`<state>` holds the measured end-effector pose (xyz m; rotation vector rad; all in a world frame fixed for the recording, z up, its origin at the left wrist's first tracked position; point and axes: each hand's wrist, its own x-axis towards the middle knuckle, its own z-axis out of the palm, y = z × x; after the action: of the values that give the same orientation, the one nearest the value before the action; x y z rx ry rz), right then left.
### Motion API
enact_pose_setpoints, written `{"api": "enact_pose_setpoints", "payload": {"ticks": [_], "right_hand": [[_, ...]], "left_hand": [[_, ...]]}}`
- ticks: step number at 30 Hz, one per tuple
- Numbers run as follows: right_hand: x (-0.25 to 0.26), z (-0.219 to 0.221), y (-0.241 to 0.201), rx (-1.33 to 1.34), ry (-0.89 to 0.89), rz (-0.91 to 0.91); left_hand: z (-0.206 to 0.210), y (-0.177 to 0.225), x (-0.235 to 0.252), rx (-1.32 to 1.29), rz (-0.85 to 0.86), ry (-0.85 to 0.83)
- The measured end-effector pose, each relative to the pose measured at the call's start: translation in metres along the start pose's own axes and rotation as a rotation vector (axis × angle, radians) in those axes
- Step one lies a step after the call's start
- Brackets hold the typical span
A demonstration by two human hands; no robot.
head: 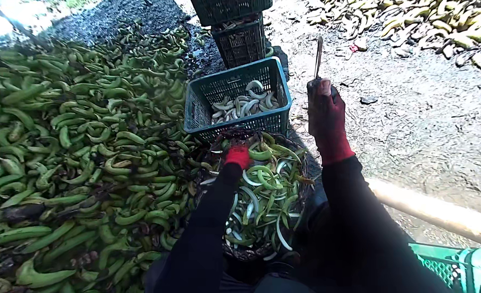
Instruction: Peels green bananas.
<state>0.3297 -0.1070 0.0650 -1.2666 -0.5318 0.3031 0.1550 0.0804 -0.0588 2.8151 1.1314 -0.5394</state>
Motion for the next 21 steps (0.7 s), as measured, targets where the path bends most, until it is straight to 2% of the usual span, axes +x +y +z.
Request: {"api": "enact_pose_setpoints", "payload": {"ticks": [3, 5, 7, 9, 10, 12, 14, 16, 19, 21], "right_hand": [[0.001, -0.004, -0.001, -0.005, -0.007, 0.012], [0.001, -0.002, -0.002, 0.011, -0.021, 0.001], [0.002, 0.004, 0.0, 0.038, -0.059, -0.003], [-0.002, 0.01, 0.0, 0.034, -0.12, 0.047], [-0.005, 0.012, 0.0, 0.034, -0.169, 0.089], [-0.012, 0.02, 0.004, 0.053, -0.279, 0.153], [-0.021, 0.035, 0.012, 0.074, -0.393, 0.149], [-0.036, 0.051, 0.014, -0.007, -0.548, 0.119], [-0.061, 0.072, 0.02, -0.261, -0.846, 0.175], [-0.08, 0.086, 0.034, -0.459, -1.001, 0.146]], "left_hand": [[-0.004, 0.014, -0.009, 0.084, -0.053, 0.018], [-0.008, 0.016, -0.018, 0.112, -0.02, -0.01], [-0.011, 0.006, -0.029, 0.015, 0.046, 0.035], [-0.01, -0.013, -0.042, -0.248, 0.112, 0.197], [-0.01, -0.024, -0.053, -0.463, 0.151, 0.278], [-0.014, -0.044, -0.081, -0.986, 0.146, 0.313], [-0.022, -0.059, -0.115, -1.413, 0.052, 0.333], [-0.026, -0.072, -0.14, -1.617, 0.001, 0.386], [-0.025, -0.077, -0.158, -1.884, 0.024, 0.411], [-0.021, -0.079, -0.165, -1.869, -0.015, 0.446]]}}
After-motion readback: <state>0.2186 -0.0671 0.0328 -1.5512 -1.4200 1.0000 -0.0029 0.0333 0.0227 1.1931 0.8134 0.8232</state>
